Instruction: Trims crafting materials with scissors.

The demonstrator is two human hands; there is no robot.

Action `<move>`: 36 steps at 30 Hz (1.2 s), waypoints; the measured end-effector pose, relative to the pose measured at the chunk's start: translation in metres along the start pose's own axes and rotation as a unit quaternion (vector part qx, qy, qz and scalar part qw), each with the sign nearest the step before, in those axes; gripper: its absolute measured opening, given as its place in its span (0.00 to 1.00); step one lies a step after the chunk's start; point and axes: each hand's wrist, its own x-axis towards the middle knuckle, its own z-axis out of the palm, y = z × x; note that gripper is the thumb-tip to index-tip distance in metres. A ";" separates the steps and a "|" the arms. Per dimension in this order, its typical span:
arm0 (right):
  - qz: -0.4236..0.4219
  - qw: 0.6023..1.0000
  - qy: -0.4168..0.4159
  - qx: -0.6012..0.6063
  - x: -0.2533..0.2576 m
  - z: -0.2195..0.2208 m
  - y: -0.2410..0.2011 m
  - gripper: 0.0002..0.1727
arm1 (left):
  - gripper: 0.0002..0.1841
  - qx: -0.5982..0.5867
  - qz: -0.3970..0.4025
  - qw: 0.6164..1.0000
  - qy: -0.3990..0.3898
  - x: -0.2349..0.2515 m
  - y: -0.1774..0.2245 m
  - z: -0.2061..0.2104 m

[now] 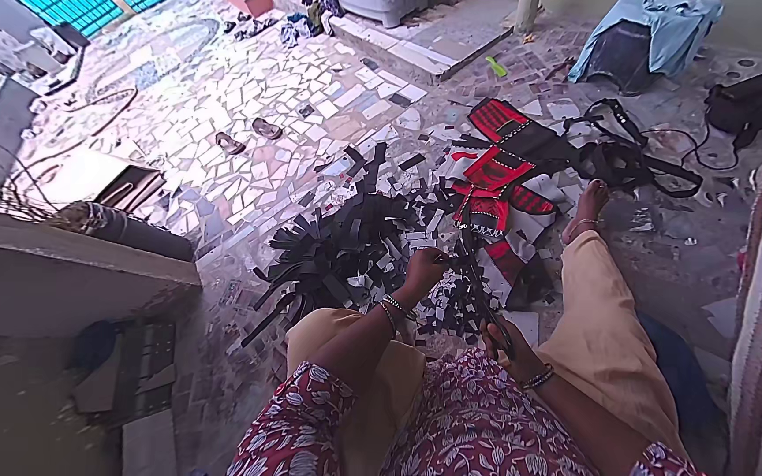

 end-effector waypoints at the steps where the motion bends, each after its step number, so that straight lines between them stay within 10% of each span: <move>1: 0.000 1.000 -0.001 -0.003 0.000 0.000 0.000 0.30 | 0.10 0.000 0.001 1.000 -0.001 0.000 0.000 0.000; 28: 0.013 0.999 0.031 0.001 -0.003 0.003 -0.005 0.12 | 0.10 0.087 -0.005 0.996 0.017 0.000 0.001 -0.001; 36: 0.029 0.999 0.021 0.014 -0.002 0.002 -0.003 0.17 | 0.10 -0.050 -0.004 0.995 0.081 -0.002 0.004 -0.012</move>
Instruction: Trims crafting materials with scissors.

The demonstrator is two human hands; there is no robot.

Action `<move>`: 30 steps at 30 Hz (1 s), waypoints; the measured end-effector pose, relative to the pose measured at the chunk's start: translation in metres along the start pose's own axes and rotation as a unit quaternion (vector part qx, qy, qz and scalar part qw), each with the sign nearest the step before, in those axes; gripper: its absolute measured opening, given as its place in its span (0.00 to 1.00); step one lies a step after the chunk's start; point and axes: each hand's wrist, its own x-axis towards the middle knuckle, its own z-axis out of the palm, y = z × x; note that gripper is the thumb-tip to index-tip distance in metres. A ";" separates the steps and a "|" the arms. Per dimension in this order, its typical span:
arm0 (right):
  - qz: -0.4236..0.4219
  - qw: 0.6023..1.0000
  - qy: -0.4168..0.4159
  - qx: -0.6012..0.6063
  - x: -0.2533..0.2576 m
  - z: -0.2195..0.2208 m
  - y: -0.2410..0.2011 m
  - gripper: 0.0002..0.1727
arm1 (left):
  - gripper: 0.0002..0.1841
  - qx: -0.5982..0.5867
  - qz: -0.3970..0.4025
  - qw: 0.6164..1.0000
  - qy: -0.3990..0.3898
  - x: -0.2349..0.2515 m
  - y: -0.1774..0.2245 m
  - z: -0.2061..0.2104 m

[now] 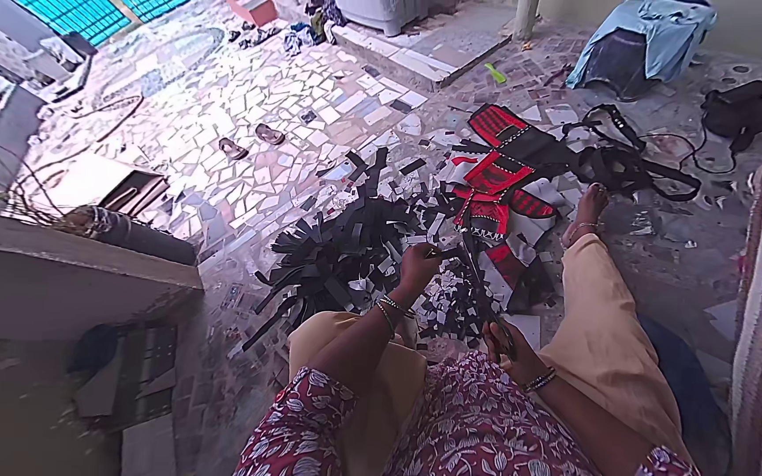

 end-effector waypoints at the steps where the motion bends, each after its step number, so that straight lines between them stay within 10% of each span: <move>1: -0.001 1.000 -0.010 -0.011 0.001 -0.001 0.002 0.19 | 0.11 -0.036 -0.005 0.999 0.019 -0.001 0.005 -0.003; 13: -0.050 0.977 -0.090 -0.189 0.004 -0.004 0.015 0.34 | 0.11 -0.123 -0.047 0.991 0.019 -0.003 0.005 -0.005; 30: -0.027 0.987 -0.052 -0.147 0.002 0.000 0.006 0.30 | 0.10 -0.084 -0.029 0.994 -0.063 -0.010 0.000 0.014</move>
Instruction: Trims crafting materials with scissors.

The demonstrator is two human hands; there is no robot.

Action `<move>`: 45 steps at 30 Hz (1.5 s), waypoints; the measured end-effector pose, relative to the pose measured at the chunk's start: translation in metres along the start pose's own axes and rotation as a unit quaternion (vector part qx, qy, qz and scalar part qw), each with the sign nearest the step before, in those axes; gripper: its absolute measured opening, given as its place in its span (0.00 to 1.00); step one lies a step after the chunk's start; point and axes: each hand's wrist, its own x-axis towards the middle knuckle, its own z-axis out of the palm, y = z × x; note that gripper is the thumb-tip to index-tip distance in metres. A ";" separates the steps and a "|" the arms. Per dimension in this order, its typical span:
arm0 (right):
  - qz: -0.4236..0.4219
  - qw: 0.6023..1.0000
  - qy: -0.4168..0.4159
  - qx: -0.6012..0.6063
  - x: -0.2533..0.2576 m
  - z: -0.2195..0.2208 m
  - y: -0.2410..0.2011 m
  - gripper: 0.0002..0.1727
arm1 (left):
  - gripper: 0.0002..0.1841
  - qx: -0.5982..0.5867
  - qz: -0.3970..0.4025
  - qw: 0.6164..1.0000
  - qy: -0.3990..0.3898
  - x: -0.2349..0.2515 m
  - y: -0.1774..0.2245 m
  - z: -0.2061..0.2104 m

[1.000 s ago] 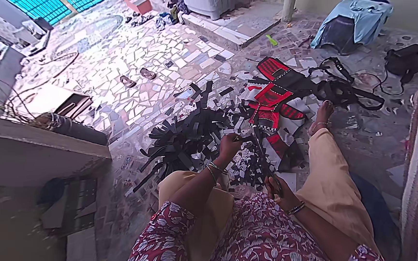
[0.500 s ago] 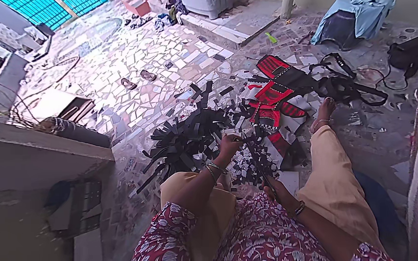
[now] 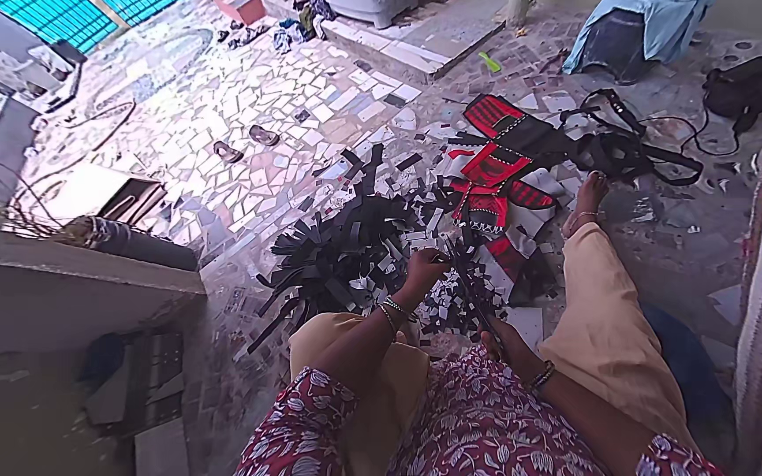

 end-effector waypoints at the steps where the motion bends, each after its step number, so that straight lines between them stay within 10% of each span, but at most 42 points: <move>1: 0.001 1.000 0.000 0.002 0.000 0.000 -0.001 0.28 | 0.09 0.001 0.000 1.000 0.000 0.000 0.000 0.000; 10: -0.004 1.000 0.004 0.023 -0.002 0.001 -0.005 0.18 | 0.09 0.008 0.000 1.000 0.001 0.000 0.002 -0.001; 26: -0.005 0.999 -0.011 0.046 0.000 0.000 0.001 0.34 | 0.09 0.004 -0.004 1.000 -0.021 -0.002 0.001 0.000; 45: 0.004 0.999 0.003 0.042 -0.004 0.002 -0.012 0.17 | 0.10 0.011 -0.007 1.000 -0.025 -0.002 0.003 0.000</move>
